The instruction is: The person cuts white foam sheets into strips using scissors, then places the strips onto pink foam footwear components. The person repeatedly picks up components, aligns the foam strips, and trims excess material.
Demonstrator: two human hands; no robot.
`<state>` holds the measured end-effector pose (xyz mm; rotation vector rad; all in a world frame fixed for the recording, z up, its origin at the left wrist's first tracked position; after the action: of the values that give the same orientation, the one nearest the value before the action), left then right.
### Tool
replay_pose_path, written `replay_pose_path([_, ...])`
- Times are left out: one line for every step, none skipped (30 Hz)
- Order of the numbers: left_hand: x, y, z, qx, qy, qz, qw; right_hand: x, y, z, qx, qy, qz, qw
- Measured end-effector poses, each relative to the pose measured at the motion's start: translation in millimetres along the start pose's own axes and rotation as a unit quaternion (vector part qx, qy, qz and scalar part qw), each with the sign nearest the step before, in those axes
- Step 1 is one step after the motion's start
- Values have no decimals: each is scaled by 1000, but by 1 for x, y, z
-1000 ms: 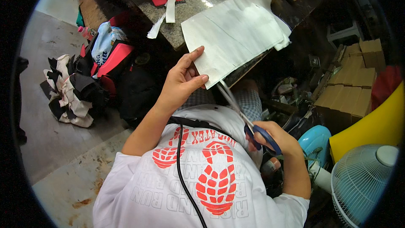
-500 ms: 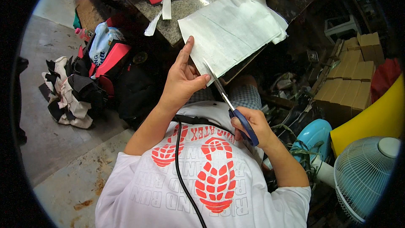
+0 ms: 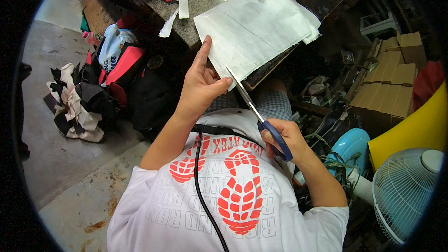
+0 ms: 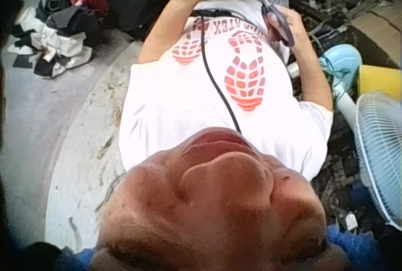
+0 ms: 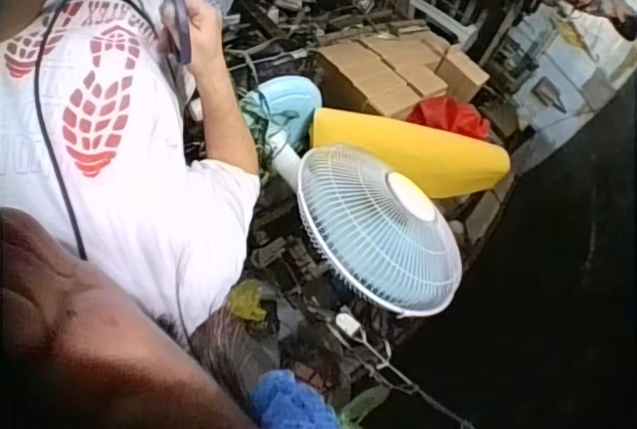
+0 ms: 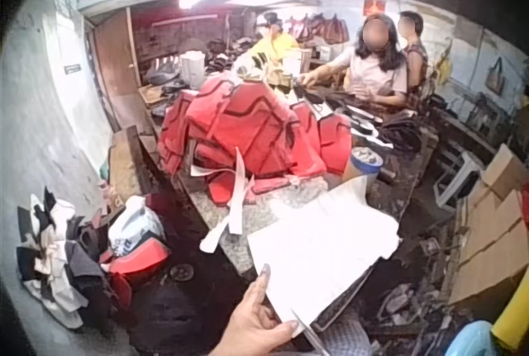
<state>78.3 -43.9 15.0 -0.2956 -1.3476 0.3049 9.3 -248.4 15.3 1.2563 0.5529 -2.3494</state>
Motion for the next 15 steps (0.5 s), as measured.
replay_pose_path([-1,0,0,0,1,2,1000,-2,-1,-1,-5,13,1,1000])
replay_pose_path([-1,-1,0,-5,-5,-14,1000,-2,-2,-2,-7,17,5,1000])
replay_pose_path([-2,-1,1,-10,-11,-29,999,-3,-4,-3,-9,21,10,1000])
replay_pose_path([-1,-2,1,-15,-17,-45,999,-3,-5,-6,-9,26,10,1000])
replay_pose_path([-2,-3,2,-18,-19,-57,998,-4,-7,-8,-8,30,10,999])
replay_pose_path([-2,-4,3,-21,-22,-69,997,-4,-8,-11,-6,34,4,999])
replay_pose_path([-2,-5,4,-23,-25,-81,996,-4,-9,-13,0,36,5,999])
replay_pose_path([-2,-4,5,-24,-28,-64,997,-4,-9,-14,7,38,-1,999])
replay_pose_path([-2,-5,6,-25,-30,-47,998,-3,-9,-14,16,35,-8,999])
replay_pose_path([-1,-4,6,-26,-31,-29,999,-3,-9,-14,17,33,-9,999])
replay_pose_path([-1,-5,5,-28,-32,-29,999,-3,-9,-13,21,28,-12,999])
replay_pose_path([-1,-5,5,-30,-34,-30,999,-1,-8,-12,22,17,-14,1000])
replay_pose_path([-1,-5,4,-36,-35,-31,998,-2,-8,-12,22,16,-15,1000])
replay_pose_path([0,-1,2,-19,-40,-10,999,-2,-7,-11,19,9,-17,1000])
replay_pose_path([2,3,-1,-6,-45,12,999,2,-4,-10,27,-21,-7,999])
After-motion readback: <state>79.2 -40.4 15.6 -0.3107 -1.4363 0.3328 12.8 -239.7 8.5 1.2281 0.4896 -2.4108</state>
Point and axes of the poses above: each hand's wrist, its own z-axis away from the middle knuckle, its own y-axis out of the back of the hand, x = y × z, the point moved 8 cm from there along -z, towards the middle knuckle, and after that the axes turned 7 degrees about y, right-handed, at the moved point
